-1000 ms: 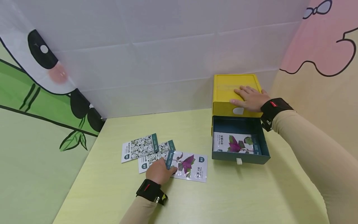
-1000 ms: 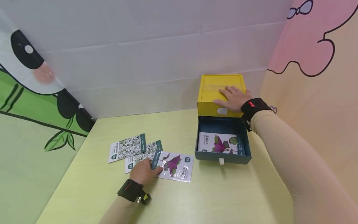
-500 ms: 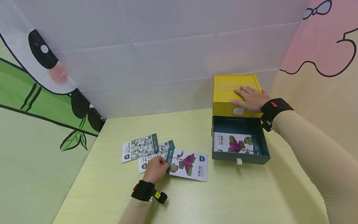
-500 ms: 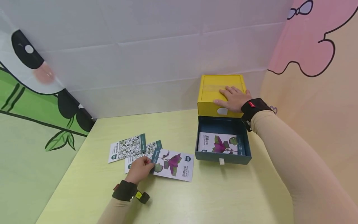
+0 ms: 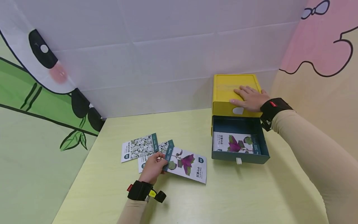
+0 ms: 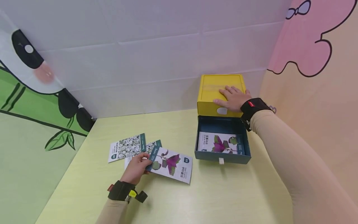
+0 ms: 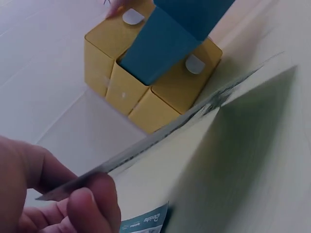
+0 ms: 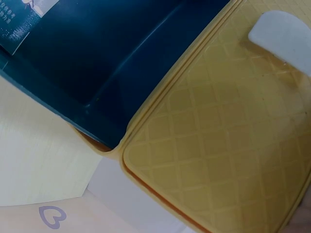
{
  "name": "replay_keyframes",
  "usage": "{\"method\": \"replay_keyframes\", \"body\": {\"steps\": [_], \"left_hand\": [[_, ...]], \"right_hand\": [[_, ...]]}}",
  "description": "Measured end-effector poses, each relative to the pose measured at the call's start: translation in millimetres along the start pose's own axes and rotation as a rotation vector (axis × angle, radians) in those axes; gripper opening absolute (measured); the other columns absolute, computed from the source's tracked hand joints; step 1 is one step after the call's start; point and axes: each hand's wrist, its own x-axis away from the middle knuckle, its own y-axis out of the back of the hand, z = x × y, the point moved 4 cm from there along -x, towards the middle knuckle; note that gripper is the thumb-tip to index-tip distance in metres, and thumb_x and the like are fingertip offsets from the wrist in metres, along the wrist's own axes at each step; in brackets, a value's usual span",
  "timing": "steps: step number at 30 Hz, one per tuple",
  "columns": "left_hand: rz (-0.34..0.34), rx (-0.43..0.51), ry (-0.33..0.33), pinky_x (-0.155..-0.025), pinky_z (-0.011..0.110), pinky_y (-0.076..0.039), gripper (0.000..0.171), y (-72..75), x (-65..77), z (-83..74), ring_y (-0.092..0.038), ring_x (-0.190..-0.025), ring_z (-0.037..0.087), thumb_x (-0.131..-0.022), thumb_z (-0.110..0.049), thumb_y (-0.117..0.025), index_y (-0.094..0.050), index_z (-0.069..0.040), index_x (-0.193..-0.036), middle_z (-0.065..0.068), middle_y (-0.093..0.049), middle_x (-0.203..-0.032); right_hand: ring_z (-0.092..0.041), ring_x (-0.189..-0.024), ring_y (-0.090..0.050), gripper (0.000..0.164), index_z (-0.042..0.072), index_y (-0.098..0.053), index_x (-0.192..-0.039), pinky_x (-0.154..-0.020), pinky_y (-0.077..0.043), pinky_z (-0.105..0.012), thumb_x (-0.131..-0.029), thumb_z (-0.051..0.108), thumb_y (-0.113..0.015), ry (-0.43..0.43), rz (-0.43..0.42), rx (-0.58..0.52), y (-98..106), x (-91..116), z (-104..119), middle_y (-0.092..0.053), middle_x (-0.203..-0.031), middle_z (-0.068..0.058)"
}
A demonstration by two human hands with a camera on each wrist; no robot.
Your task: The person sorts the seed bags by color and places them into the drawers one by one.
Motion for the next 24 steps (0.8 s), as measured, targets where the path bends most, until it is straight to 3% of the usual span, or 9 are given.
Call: {"method": "replay_keyframes", "body": {"steps": [10, 24], "left_hand": [[-0.042, 0.099, -0.017, -0.05, 0.029, -0.051, 0.018, 7.9, 8.9, -15.0, -0.057, -0.062, 0.019, -0.09, 0.001, -0.054, -0.054, 0.0, -0.108, 0.01, -0.057, -0.077], [-0.049, 0.145, -0.139, -0.053, 0.028, -0.051, 0.018, 16.1, 17.0, -65.4, -0.056, -0.07, 0.021, -0.094, -0.001, -0.052, -0.052, -0.002, -0.112, 0.013, -0.055, -0.083]], "right_hand": [[-0.044, -0.143, -0.003, 0.091, 0.009, -0.015, -0.154, -0.104, 0.0, -0.072, -0.09, 0.073, -0.027, -0.004, -0.005, -0.006, 0.9, 1.3, 0.9, -0.006, -0.158, -0.021], [-0.045, -0.142, -0.001, 0.091, 0.009, -0.012, -0.154, -0.104, 0.002, -0.072, -0.09, 0.073, -0.026, 0.004, 0.005, -0.01, -0.2, 1.7, 2.1, -0.005, -0.158, -0.022]]}}
